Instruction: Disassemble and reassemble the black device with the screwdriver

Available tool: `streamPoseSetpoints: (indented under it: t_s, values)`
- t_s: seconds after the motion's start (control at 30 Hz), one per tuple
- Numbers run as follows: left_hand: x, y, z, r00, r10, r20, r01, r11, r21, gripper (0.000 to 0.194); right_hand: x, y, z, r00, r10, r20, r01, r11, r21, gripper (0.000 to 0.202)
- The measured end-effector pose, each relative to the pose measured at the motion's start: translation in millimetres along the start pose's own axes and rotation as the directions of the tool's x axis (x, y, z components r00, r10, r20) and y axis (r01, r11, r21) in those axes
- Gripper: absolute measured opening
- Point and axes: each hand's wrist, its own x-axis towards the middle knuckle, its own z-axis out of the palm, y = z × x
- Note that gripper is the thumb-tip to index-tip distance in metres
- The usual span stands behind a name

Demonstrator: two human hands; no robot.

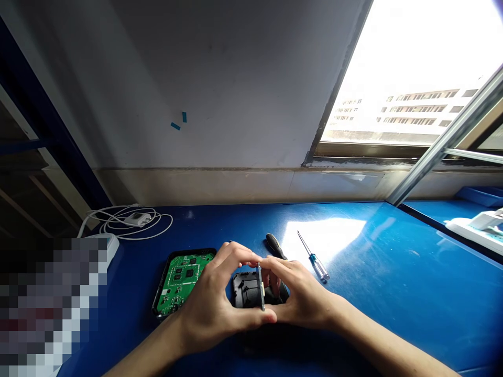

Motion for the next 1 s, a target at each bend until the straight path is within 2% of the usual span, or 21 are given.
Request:
streamPoseSetpoints:
  t_s: [0.17, 0.33, 0.57, 0.77, 1.0]
  values:
    - [-0.1, -0.4, 0.2, 1.0, 0.023, -0.015, -0.023, 1.0, -0.008, 0.054, 1.1, -3.7, -2.5, 0.999, 0.036, 0.018, -0.036, 0.999, -0.001, 0.064]
    - [-0.4, -0.5, -0.4, 0.996, 0.076, -0.036, -0.077, 0.997, -0.021, 0.059, 0.9, -5.1, -1.1, 1.0, 0.021, -0.021, -0.021, 0.999, 0.031, 0.056]
    - [-0.6, -0.9, -0.7, 0.991, 0.123, -0.053, -0.125, 0.991, -0.051, 0.058, 0.7, -7.2, -0.9, 0.998, -0.007, -0.064, 0.01, 0.999, 0.047, 0.062]
    - [1.9, -2.7, 1.3, 0.992, 0.129, -0.016, -0.129, 0.991, -0.046, 0.06, 1.4, -6.6, 3.0, 0.992, -0.032, -0.118, 0.033, 0.999, 0.009, 0.055]
    - [1.1, -0.2, -0.4, 0.993, 0.116, -0.028, -0.116, 0.993, 0.005, 0.062, 0.9, -3.3, 3.9, 0.99, -0.041, -0.134, 0.04, 0.999, -0.008, 0.062]
